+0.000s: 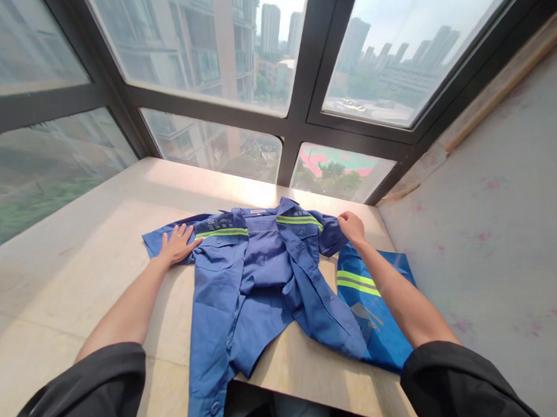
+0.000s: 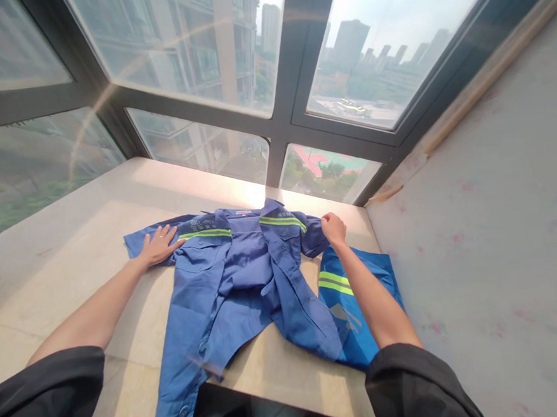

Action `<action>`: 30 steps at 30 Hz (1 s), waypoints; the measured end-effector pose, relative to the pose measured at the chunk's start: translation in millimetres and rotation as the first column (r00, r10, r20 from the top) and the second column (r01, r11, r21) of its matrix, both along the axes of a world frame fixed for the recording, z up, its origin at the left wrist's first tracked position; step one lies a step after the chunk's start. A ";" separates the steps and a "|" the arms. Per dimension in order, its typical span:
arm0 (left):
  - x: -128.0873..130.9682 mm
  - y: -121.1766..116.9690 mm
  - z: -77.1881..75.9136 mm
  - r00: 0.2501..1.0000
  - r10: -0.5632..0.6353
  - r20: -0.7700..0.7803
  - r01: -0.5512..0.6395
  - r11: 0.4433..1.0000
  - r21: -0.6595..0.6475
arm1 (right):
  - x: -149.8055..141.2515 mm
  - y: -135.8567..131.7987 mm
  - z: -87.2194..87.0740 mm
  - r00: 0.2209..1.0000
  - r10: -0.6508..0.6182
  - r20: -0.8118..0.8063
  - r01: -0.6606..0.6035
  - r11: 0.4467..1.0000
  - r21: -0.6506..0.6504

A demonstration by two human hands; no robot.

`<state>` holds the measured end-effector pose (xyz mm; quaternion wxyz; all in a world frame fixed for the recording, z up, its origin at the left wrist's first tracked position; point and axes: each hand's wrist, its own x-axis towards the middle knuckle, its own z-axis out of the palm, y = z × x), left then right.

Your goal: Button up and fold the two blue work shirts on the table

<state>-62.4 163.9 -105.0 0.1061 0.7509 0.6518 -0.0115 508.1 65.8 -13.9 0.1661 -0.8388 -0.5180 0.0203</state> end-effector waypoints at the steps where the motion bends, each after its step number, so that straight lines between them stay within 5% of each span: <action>1: 2.9 1.7 0.9 1.000 0.022 -0.010 -0.022 0.999 0.023 | -3.2 -2.2 -3.3 0.999 -0.028 0.041 0.025 0.997 0.071; 4: 18.2 6.0 7.4 0.995 0.088 -0.037 -0.082 0.986 0.146 | -22.2 -10.0 -17.7 0.990 0.100 0.103 -0.118 0.977 0.180; 8: 48.8 9.9 29.2 0.987 0.152 0.049 -0.160 0.939 0.304 | -53.1 -27.8 -35.0 0.877 0.408 -0.255 -0.436 0.898 -0.059; 11: 75.7 6.5 50.5 0.948 0.182 0.260 -0.260 0.916 0.307 | -69.4 -52.8 -43.5 0.807 0.356 -0.472 -0.516 0.813 -0.269; 14: 103.1 -13.7 63.5 0.882 0.172 0.439 -0.304 0.920 0.248 | -75.6 -83.5 -47.5 0.798 0.278 -0.535 -0.507 0.789 -0.346; 18: 139.8 -77.9 62.5 0.839 0.227 0.494 -0.320 0.941 0.111 | -72.6 -118.5 -43.9 0.738 0.133 -0.661 -0.504 0.760 -0.411; 22: 162.0 -160.7 60.0 0.906 0.190 0.377 -0.252 0.960 0.123 | -68.2 -140.2 -30.9 0.649 0.140 -0.748 -0.610 0.683 -0.402; 26: 144.3 -224.9 60.3 0.952 0.262 0.159 -0.274 0.960 0.057 | -68.9 -157.8 -8.1 0.681 0.243 -0.691 -0.575 0.761 -0.300; 30: 104.1 -269.7 52.5 0.949 0.285 0.136 -0.281 0.958 -0.053 | -71.5 -182.4 19.8 0.547 0.245 -0.800 -0.568 0.811 -0.139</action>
